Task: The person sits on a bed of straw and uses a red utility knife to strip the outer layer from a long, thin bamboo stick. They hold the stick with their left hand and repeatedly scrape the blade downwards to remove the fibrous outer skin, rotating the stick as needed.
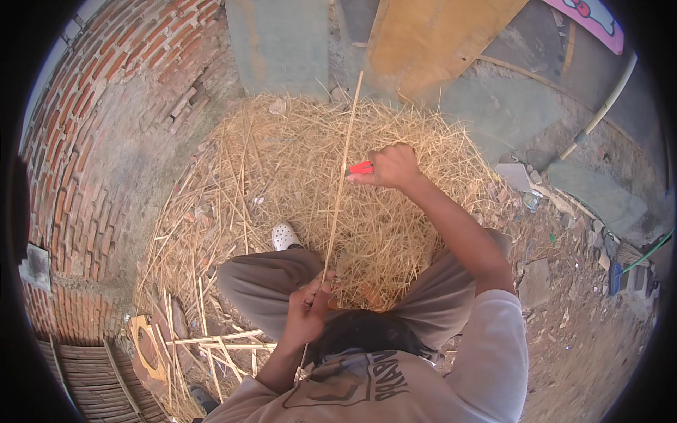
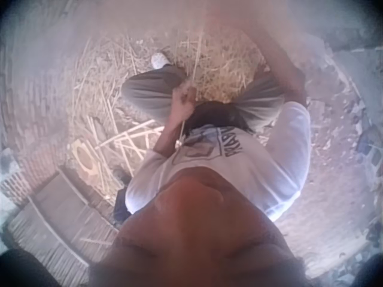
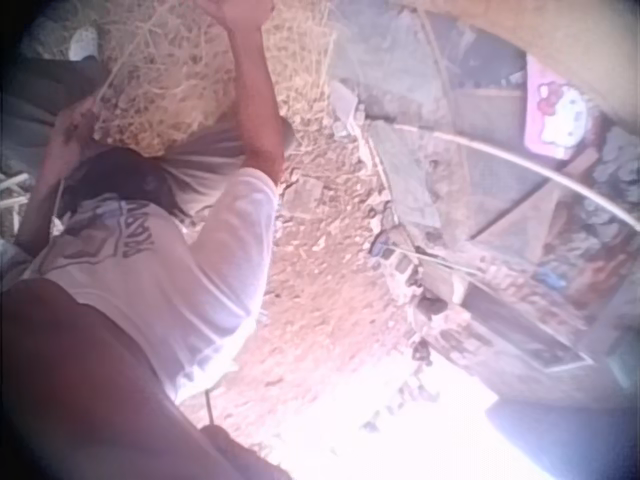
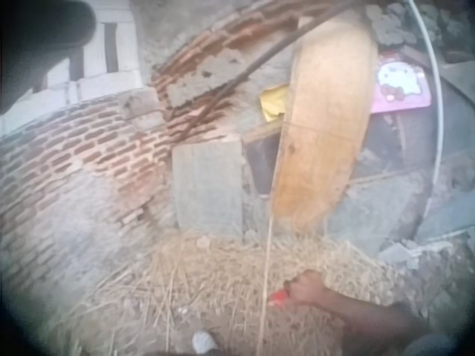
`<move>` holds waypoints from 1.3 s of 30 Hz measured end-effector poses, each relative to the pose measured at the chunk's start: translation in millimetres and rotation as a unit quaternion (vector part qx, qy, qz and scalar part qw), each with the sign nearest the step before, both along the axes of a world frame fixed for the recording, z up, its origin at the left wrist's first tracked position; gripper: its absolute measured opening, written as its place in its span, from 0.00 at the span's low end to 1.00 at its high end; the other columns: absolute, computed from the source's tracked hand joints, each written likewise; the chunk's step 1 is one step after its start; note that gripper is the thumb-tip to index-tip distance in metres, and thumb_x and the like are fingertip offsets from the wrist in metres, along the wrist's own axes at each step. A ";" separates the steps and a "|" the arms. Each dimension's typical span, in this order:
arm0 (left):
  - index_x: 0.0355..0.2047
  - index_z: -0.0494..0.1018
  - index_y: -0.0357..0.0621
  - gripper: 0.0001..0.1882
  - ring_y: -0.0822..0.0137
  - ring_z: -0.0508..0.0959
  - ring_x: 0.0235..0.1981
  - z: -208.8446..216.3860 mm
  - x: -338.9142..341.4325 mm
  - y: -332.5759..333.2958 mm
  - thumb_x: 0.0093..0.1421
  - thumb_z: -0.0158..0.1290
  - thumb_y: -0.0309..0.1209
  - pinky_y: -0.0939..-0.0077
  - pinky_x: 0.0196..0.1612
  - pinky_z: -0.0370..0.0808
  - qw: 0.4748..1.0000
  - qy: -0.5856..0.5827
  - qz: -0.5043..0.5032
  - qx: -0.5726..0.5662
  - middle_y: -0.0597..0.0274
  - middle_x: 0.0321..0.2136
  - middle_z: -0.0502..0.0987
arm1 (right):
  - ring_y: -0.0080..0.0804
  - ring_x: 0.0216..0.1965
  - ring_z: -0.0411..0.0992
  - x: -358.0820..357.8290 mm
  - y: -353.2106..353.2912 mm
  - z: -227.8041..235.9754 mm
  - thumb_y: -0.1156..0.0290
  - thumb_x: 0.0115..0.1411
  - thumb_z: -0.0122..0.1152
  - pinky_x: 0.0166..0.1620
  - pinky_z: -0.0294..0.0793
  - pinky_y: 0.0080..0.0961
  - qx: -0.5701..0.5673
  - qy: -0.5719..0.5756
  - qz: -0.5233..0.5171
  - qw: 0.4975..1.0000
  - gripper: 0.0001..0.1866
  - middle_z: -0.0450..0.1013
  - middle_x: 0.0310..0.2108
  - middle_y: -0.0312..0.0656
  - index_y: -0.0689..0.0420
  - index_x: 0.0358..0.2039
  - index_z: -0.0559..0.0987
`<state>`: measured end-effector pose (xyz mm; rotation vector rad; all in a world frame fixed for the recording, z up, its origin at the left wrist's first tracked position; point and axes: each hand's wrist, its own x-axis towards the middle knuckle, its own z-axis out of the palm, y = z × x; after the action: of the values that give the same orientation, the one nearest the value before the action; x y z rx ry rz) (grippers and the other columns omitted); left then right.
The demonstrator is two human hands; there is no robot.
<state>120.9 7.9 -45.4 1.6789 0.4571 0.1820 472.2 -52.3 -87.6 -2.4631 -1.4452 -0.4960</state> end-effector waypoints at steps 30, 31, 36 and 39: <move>0.55 0.71 0.38 0.16 0.87 0.56 0.18 21.5 13.8 7.2 0.69 0.46 0.28 0.88 0.21 0.52 0.995 -0.007 0.091 -0.024 0.81 0.18 0.60 | 0.36 0.09 0.67 -103.6 -8.3 41.5 0.28 0.53 0.51 0.17 0.65 0.32 0.069 0.055 0.104 0.991 0.36 0.64 0.07 0.38 0.53 0.16 0.73; 0.55 0.72 0.38 0.16 0.87 0.56 0.19 20.5 10.1 5.5 0.69 0.46 0.27 0.88 0.22 0.52 0.997 -0.010 0.081 -0.014 0.81 0.19 0.60 | 0.36 0.09 0.67 -88.6 -7.6 40.0 0.28 0.54 0.50 0.16 0.65 0.32 0.053 0.053 0.061 0.995 0.36 0.64 0.07 0.38 0.53 0.16 0.73; 0.53 0.71 0.35 0.15 0.86 0.57 0.23 19.3 -1.1 -6.1 0.69 0.45 0.26 0.89 0.26 0.53 0.999 0.003 0.031 -0.016 0.79 0.22 0.62 | 0.33 0.09 0.67 -20.3 -16.4 29.3 0.27 0.54 0.47 0.15 0.65 0.30 0.053 -0.016 0.022 0.998 0.38 0.66 0.07 0.37 0.54 0.16 0.75; 0.53 0.71 0.35 0.15 0.86 0.58 0.24 13.4 -4.6 -8.4 0.69 0.44 0.26 0.89 0.26 0.55 0.999 0.008 0.022 0.027 0.78 0.23 0.65 | 0.33 0.09 0.67 -9.5 -14.4 18.2 0.26 0.53 0.47 0.15 0.65 0.29 0.067 -0.044 0.060 0.995 0.38 0.65 0.07 0.35 0.52 0.15 0.74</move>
<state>116.3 -0.5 -32.0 1.7251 0.5056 0.2153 462.8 -66.7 -69.4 -2.2620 -1.5299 -0.6615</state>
